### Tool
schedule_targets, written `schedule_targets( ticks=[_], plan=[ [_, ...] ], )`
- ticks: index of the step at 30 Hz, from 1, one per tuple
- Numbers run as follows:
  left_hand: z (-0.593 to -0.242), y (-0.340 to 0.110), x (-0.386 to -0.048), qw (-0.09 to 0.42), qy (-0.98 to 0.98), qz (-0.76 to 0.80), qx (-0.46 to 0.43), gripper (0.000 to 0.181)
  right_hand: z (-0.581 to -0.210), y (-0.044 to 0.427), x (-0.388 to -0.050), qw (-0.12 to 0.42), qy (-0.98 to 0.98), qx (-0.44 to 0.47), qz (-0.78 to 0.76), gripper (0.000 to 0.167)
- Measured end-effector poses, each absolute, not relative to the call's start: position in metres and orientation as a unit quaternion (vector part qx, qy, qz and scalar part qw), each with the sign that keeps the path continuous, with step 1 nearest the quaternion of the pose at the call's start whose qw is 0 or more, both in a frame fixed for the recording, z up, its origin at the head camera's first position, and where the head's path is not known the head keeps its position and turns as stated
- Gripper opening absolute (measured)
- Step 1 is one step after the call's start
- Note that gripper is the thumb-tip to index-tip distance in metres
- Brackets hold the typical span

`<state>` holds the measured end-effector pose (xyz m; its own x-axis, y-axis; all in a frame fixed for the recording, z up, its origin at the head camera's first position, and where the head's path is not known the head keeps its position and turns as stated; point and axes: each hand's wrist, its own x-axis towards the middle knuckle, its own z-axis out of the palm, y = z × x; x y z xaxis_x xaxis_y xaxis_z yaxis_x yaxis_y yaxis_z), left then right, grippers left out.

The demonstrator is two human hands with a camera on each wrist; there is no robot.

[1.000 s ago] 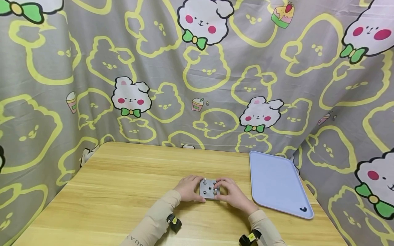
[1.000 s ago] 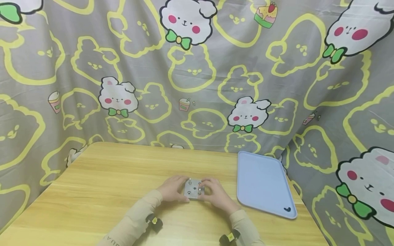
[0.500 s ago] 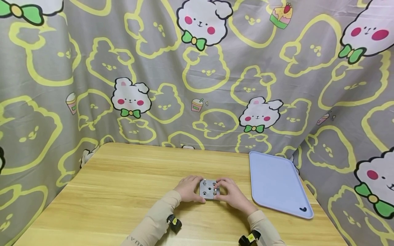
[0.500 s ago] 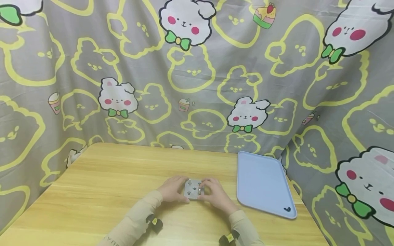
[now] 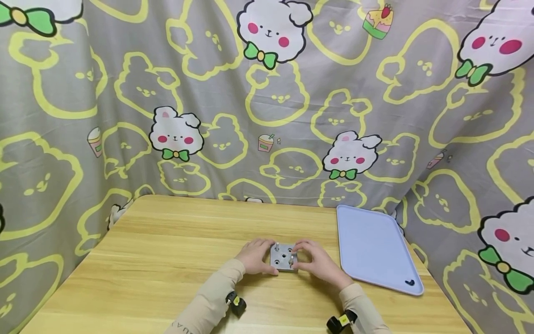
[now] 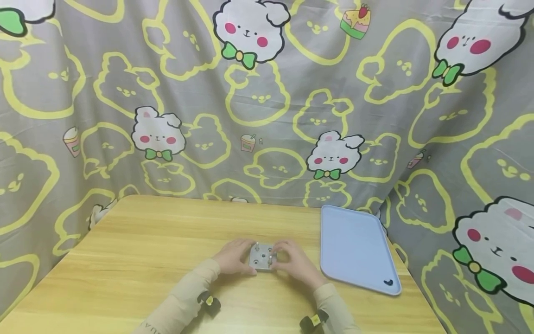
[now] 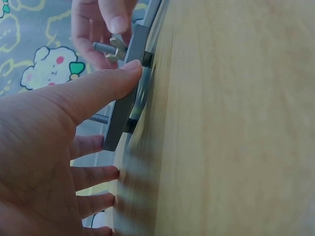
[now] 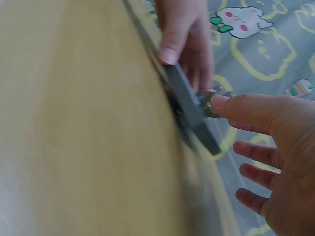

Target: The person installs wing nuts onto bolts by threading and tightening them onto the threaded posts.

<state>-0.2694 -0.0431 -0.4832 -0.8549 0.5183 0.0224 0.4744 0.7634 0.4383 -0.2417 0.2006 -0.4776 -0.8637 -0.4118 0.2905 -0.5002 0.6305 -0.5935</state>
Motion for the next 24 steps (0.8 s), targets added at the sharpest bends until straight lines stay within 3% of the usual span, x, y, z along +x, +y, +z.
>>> schedule_targets(
  ticks=[17,24],
  plan=[
    [-0.485,-0.045,-0.272,0.056,0.937,0.228,0.260,0.094,-0.456,0.294,-0.219,0.204,-0.919,0.141,0.306,0.040],
    [-0.482,-0.044,-0.270,0.055,0.936,0.225,0.264,0.093,-0.461,0.353,-0.202,0.226,-0.932,0.072,0.273,0.041]
  ],
)
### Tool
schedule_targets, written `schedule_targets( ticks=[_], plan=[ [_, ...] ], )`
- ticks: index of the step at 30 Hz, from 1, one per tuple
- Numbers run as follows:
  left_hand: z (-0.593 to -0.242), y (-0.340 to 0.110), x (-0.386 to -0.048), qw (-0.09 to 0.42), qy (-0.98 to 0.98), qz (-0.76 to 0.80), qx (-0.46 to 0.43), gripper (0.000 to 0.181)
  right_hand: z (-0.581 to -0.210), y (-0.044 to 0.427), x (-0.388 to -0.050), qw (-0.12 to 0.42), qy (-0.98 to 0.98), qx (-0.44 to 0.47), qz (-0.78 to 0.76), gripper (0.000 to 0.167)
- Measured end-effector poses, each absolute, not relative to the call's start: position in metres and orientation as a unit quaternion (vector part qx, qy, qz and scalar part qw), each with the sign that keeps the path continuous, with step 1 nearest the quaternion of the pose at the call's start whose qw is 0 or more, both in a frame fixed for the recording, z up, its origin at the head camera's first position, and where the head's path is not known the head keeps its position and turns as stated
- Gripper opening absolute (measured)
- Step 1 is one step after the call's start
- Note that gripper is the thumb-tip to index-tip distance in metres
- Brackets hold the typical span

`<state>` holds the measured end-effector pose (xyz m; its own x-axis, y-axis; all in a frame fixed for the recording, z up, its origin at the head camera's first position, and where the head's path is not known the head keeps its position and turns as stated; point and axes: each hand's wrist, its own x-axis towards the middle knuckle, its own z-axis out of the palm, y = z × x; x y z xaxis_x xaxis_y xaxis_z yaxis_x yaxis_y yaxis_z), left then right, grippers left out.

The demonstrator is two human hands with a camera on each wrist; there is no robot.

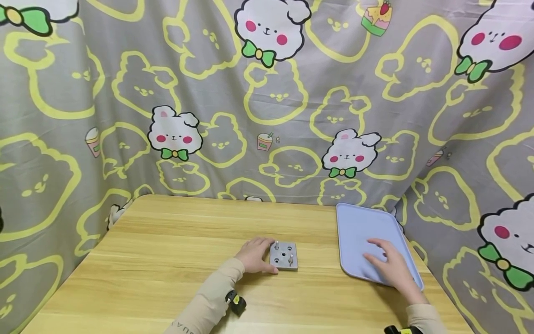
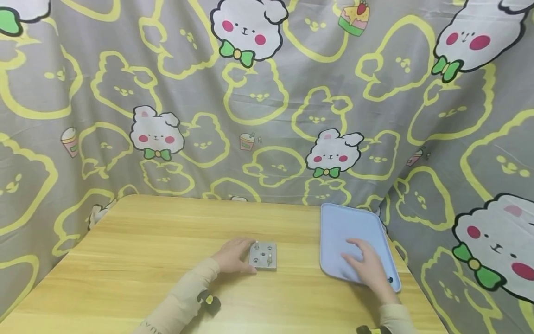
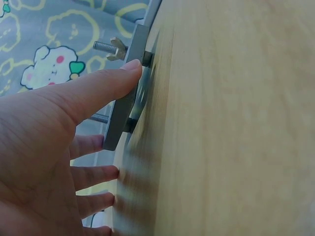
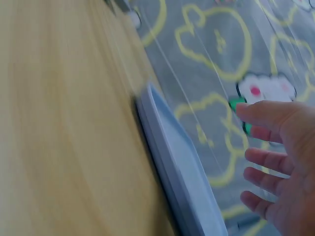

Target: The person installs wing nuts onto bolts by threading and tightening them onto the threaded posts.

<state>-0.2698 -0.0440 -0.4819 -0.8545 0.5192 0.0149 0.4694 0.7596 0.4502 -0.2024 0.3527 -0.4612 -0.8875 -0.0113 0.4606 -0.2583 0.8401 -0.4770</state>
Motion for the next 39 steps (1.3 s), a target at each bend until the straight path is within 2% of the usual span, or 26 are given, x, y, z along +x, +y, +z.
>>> schedule_targets(
  ticks=[5,9,19,25,30,39],
  plan=[
    [-0.481,-0.043,-0.269,0.052,0.936,0.222,0.267,0.093,-0.466,0.395,-0.193,0.225,-0.939,0.027,0.258,0.039],
    [-0.482,-0.043,-0.269,0.054,0.936,0.222,0.267,0.092,-0.464,0.423,-0.185,0.203,-0.948,-0.010,0.244,0.036],
    [-0.486,-0.044,-0.272,0.060,0.937,0.222,0.264,0.092,-0.462,0.459,-0.169,0.085,-0.975,-0.033,0.204,0.033],
    [-0.486,-0.044,-0.272,0.061,0.937,0.223,0.263,0.093,-0.470,0.464,-0.169,0.088,-0.981,-0.011,0.173,0.020],
    [-0.486,-0.044,-0.272,0.059,0.936,0.225,0.264,0.093,-0.479,0.463,-0.172,0.125,-0.981,0.011,0.150,0.010],
    [-0.484,-0.044,-0.271,0.060,0.935,0.230,0.263,0.093,-0.482,0.459,-0.177,0.122,-0.982,0.007,0.144,0.006]
  ],
)
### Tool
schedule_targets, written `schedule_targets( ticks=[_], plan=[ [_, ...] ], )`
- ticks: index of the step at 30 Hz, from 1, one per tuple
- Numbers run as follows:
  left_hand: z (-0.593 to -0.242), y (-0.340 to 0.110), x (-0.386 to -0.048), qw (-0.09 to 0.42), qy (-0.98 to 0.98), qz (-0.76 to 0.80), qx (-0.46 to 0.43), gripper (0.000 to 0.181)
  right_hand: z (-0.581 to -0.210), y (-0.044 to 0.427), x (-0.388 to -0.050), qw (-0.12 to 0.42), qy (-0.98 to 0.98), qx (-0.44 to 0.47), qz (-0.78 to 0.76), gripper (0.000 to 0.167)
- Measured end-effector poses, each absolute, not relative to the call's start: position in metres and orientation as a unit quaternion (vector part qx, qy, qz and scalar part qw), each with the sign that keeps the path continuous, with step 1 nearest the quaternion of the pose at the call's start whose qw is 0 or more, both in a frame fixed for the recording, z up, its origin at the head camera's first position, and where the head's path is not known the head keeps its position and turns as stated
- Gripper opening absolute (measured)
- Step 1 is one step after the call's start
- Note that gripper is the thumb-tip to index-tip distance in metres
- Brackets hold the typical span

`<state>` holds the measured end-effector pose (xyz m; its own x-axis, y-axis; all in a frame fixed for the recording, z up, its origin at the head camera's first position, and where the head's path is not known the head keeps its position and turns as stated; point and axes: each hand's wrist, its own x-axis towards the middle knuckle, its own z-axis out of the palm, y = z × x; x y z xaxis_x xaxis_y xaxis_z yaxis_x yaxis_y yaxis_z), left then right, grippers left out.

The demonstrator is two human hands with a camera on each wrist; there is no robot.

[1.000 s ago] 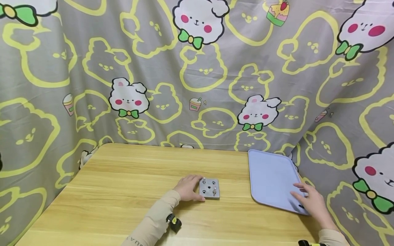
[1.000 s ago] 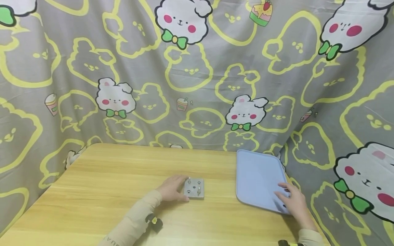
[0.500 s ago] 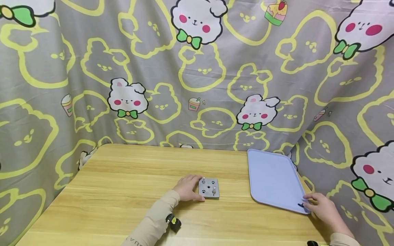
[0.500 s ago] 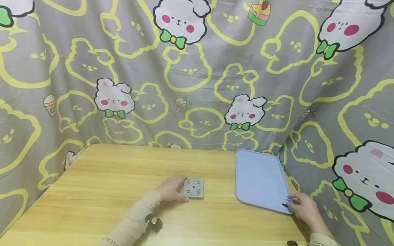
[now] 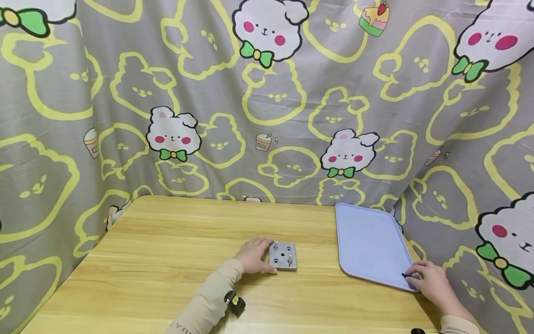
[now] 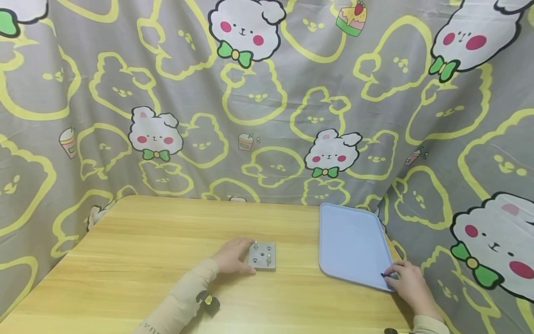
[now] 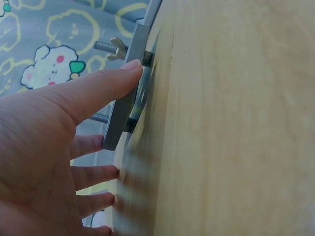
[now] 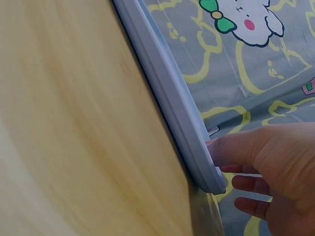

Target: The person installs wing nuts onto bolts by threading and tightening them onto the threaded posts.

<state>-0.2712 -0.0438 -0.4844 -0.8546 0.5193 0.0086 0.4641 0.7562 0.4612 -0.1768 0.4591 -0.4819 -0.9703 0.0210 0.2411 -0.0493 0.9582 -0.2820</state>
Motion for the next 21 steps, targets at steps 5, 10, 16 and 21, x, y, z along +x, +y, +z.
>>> schedule_targets(
  ticks=[5,10,16,21],
  plan=[
    [-0.485,-0.044,-0.271,0.059,0.936,0.227,0.263,0.093,-0.482,0.456,-0.176,0.159,-0.978,0.009,0.138,0.009],
    [-0.485,-0.042,-0.270,0.059,0.935,0.229,0.264,0.093,-0.481,0.450,-0.179,0.260,-0.954,0.044,0.140,0.017],
    [-0.485,-0.042,-0.270,0.055,0.935,0.228,0.265,0.093,-0.467,0.438,-0.187,0.264,-0.951,0.037,0.157,0.015],
    [-0.486,-0.043,-0.272,0.054,0.936,0.228,0.264,0.094,-0.457,0.421,-0.196,0.294,-0.938,0.046,0.178,0.017]
  ],
)
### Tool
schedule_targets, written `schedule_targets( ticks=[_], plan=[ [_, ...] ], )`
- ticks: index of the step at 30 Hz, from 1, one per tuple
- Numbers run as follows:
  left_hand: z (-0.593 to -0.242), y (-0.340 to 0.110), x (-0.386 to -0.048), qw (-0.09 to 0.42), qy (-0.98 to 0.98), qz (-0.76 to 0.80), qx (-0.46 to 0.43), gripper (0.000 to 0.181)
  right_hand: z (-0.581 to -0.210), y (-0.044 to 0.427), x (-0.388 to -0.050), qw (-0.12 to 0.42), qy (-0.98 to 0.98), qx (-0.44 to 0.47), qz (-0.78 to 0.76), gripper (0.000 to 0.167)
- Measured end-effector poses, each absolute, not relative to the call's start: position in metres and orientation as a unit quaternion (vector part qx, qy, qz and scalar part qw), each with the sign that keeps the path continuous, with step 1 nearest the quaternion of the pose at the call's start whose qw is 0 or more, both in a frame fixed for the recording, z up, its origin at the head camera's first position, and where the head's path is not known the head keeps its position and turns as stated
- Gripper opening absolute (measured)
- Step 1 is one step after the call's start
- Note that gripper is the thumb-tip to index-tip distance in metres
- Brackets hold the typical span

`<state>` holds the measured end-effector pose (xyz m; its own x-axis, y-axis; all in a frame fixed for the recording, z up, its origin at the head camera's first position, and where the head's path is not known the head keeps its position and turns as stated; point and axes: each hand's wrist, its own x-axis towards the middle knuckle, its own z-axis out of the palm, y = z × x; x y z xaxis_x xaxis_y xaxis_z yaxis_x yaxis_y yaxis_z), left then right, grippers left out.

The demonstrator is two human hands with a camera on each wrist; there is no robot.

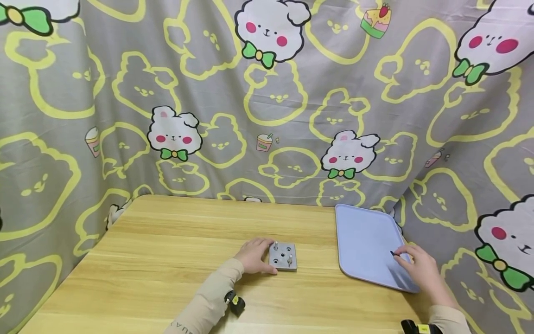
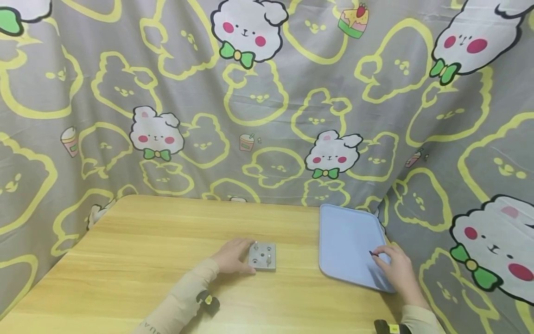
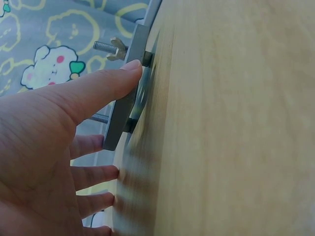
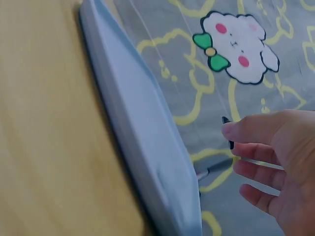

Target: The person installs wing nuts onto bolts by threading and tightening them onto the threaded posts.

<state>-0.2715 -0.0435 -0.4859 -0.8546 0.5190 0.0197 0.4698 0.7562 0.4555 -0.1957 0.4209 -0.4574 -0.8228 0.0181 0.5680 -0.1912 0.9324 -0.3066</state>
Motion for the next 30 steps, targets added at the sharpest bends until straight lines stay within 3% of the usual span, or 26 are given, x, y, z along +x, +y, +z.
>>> schedule_targets(
  ticks=[5,11,30],
  plan=[
    [-0.486,-0.044,-0.272,0.053,0.934,0.230,0.267,0.094,-0.450,0.401,-0.206,0.304,-0.923,0.062,0.229,0.014],
    [-0.485,-0.044,-0.271,0.056,0.933,0.233,0.268,0.093,-0.438,0.367,-0.222,0.270,-0.912,0.064,0.301,0.006],
    [-0.486,-0.045,-0.271,0.055,0.932,0.236,0.269,0.094,-0.423,0.264,-0.269,0.209,-0.879,0.085,0.419,0.016]
  ],
)
